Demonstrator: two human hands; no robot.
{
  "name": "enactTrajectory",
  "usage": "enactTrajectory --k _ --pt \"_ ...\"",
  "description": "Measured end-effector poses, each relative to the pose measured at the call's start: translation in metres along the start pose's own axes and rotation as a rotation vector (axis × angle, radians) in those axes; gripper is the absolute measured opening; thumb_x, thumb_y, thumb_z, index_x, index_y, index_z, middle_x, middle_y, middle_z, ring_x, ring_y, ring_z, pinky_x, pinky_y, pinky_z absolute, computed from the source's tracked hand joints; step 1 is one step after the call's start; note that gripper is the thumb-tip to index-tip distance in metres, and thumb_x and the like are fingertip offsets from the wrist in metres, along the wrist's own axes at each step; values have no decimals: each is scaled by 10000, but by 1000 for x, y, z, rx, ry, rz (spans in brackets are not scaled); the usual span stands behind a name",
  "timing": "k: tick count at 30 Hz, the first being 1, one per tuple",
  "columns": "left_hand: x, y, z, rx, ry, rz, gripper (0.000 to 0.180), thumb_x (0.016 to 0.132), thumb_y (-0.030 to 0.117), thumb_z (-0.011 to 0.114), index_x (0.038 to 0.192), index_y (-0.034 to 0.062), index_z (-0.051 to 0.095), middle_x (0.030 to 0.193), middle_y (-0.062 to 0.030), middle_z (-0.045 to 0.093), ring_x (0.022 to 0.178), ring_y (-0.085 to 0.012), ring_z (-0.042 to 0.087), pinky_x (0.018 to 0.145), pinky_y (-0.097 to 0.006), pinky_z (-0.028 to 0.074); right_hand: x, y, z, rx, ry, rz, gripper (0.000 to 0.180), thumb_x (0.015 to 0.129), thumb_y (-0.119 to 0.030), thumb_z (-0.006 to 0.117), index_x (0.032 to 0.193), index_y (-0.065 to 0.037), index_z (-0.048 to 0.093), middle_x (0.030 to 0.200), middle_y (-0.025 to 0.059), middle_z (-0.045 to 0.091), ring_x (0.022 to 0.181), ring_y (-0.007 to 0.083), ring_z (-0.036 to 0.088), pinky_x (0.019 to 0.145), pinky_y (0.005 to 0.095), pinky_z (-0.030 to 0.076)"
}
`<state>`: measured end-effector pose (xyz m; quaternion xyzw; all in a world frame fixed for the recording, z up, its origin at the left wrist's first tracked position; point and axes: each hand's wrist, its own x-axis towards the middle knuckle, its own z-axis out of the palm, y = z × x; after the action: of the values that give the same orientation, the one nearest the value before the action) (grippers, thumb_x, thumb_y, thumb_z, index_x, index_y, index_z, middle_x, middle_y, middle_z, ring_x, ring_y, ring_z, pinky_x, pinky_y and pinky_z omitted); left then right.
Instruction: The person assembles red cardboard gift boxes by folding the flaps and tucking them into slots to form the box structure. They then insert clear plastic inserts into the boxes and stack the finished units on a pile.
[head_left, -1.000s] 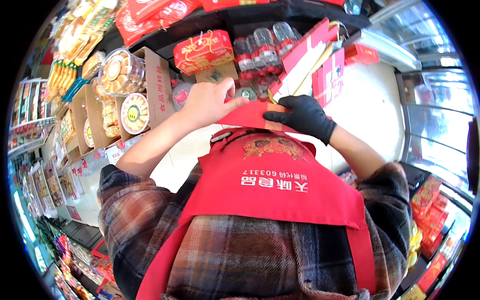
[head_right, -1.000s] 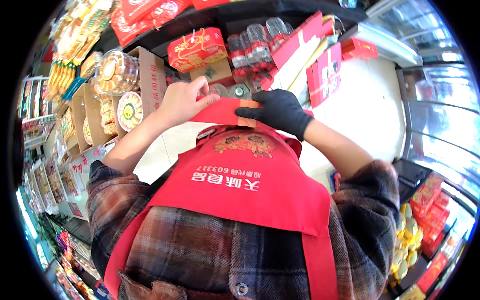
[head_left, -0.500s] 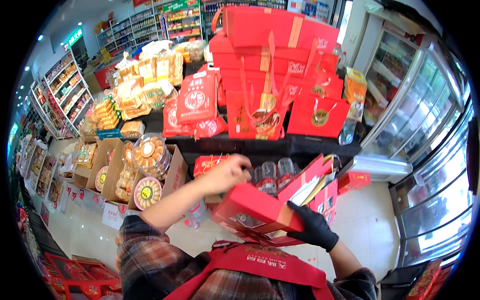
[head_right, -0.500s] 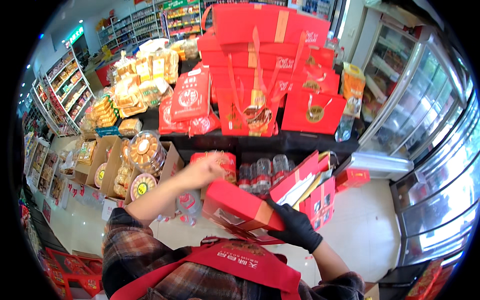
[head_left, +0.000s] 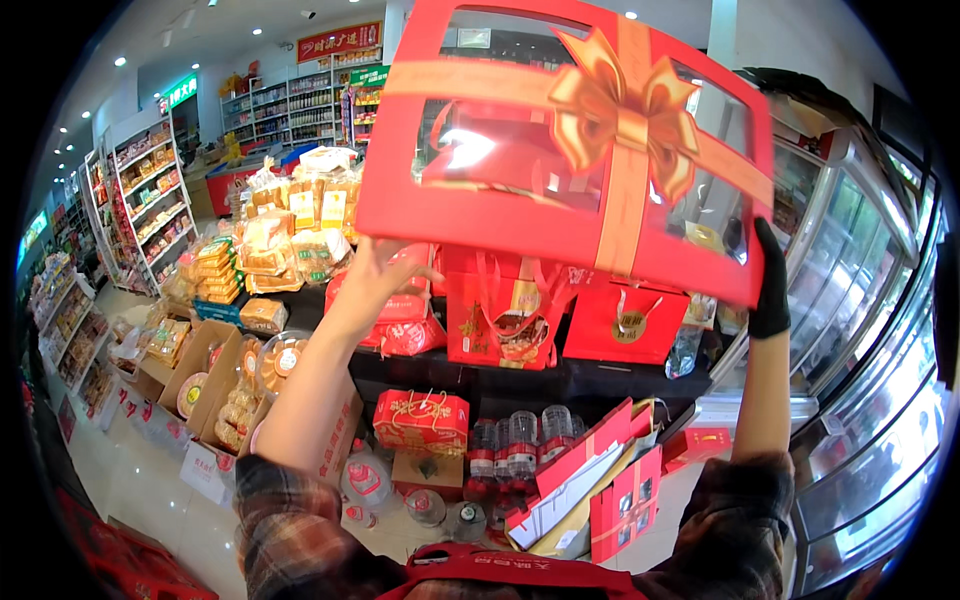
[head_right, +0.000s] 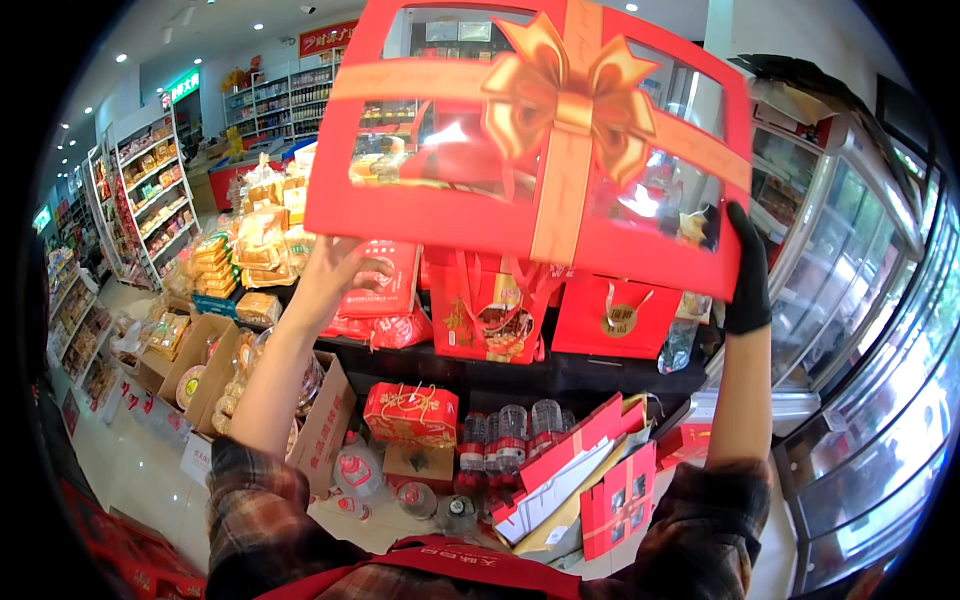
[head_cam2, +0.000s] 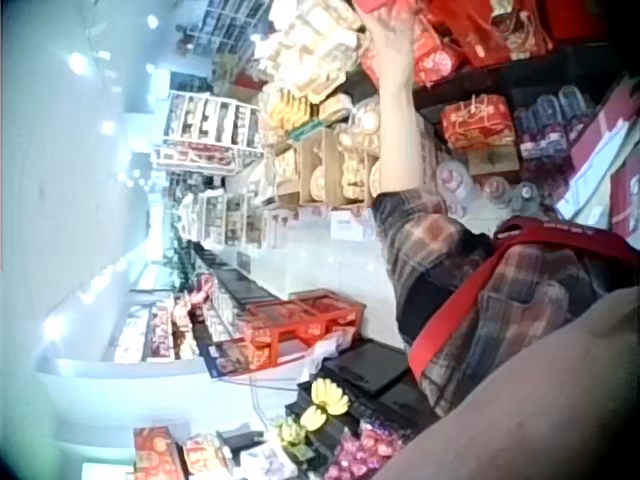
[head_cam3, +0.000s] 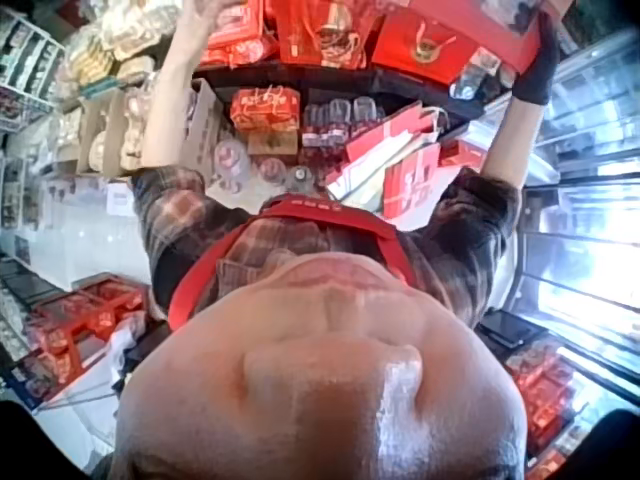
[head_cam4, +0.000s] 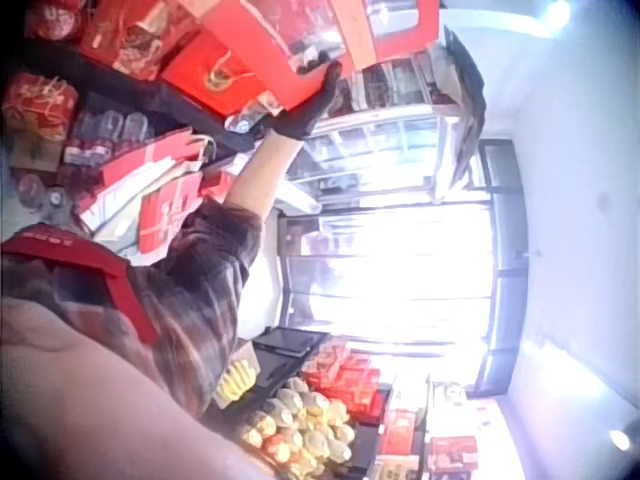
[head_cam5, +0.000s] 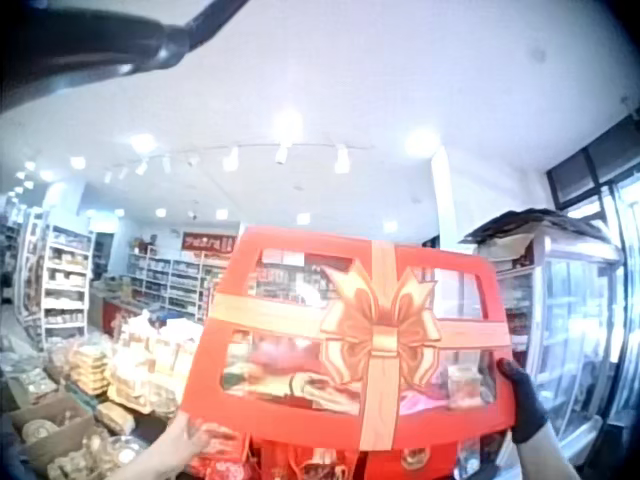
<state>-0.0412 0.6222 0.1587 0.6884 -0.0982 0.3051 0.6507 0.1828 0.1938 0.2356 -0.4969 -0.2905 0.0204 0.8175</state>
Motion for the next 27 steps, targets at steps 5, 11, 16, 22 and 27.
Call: enactTrajectory --k 5,11,16,22,27 --pt "126 55 -4 -208 -38 488 626 812 241 660 1286 80 283 1198 -149 503 919 -246 608 692 -335 538 136 -26 36 -16 -122 -1 399 824 -262 639 1145 -50 533 945 79 621 806 179 625 702 304 526" --pt "258 54 -9 -154 118 605 497 818 143 651 1249 55 419 1090 -103 576 884 -175 604 750 -318 525 237 -50 9 184 -246 -101 509 882 -410 525 1197 -12 497 1097 138 603 1012 227 581 894 361 460" --pt "296 -19 7 45 216 557 332 823 135 645 1122 27 551 811 -37 630 691 -110 586 682 -250 481 256 2 -36 -105 -210 157 477 859 -346 589 1213 -38 504 1118 92 601 993 164 590 828 335 500" --pt "296 -60 -39 134 109 180 315 853 230 585 1078 11 610 731 -47 631 703 -118 595 630 -270 480 228 64 -74 -30 -73 306 390 882 -257 551 1176 -2 512 1091 133 608 942 222 615 807 348 513" --pt "338 -118 -80 936 205 299 310 813 194 559 1115 151 609 1076 -143 572 851 -249 616 748 -329 483 228 72 -89 -42 -25 261 398 901 -254 527 1199 7 486 1132 142 586 992 219 595 848 347 495"
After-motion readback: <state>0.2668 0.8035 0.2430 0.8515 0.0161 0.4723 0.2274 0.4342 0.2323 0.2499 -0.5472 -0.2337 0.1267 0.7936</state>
